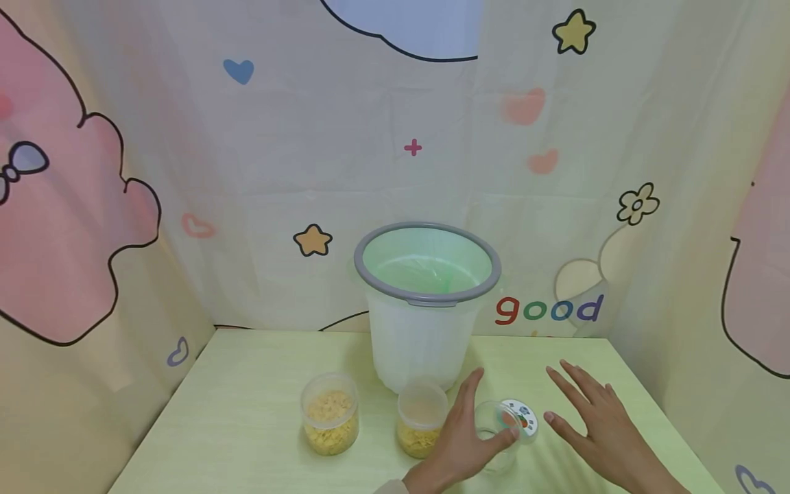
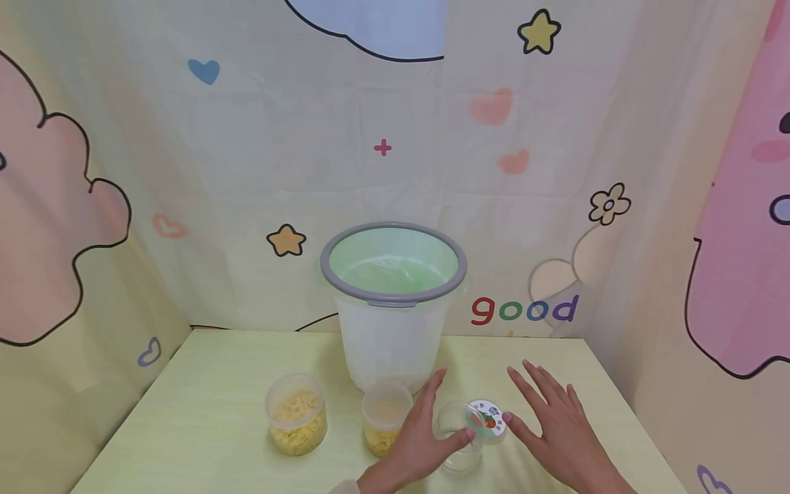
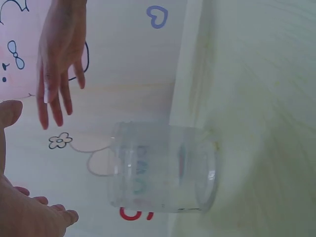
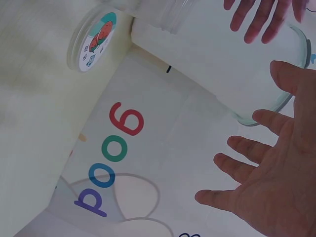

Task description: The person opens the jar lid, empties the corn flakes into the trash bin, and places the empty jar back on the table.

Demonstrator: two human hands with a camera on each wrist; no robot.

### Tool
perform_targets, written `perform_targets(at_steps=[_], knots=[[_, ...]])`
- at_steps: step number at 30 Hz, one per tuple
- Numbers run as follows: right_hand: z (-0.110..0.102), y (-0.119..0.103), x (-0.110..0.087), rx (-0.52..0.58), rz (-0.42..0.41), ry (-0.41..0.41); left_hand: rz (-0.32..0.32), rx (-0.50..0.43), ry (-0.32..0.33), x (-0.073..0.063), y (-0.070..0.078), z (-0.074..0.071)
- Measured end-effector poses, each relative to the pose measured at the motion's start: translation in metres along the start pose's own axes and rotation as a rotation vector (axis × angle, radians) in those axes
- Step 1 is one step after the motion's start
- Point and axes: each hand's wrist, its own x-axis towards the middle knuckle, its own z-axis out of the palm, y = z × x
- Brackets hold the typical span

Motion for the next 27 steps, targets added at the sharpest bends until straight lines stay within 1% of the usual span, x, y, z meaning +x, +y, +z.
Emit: perform_targets(at_steps=[4,9,14,18,22,25,27], knots=[[-0.001,0.000,0.001,-0.002,-0.004,0.006,0.041,0.002,0.008,0.001,0.008,-0.009],[-0.003,-0.003,0.003,0.003,0.012,-0.008,0.077,0.012,0.029,0.002,0.011,-0.017],[-0.004,-0.004,0.006,0.008,0.013,-0.015,0.129,0.057,0.047,0.001,0.014,-0.026],[-0.004,-0.006,0.008,0.011,0.008,-0.019,0.203,0.135,0.076,-0.001,0.014,-0.035],[-0.004,-0.010,0.011,0.018,-0.001,-0.017,0.304,0.242,0.119,-0.002,0.011,-0.042],[-0.004,-0.013,0.014,0.021,-0.016,-0.011,0.351,0.313,0.140,-0.004,0.009,-0.048],[-0.004,-0.016,0.016,0.022,-0.031,-0.006,0.360,0.346,0.140,-0.005,0.008,-0.053]])
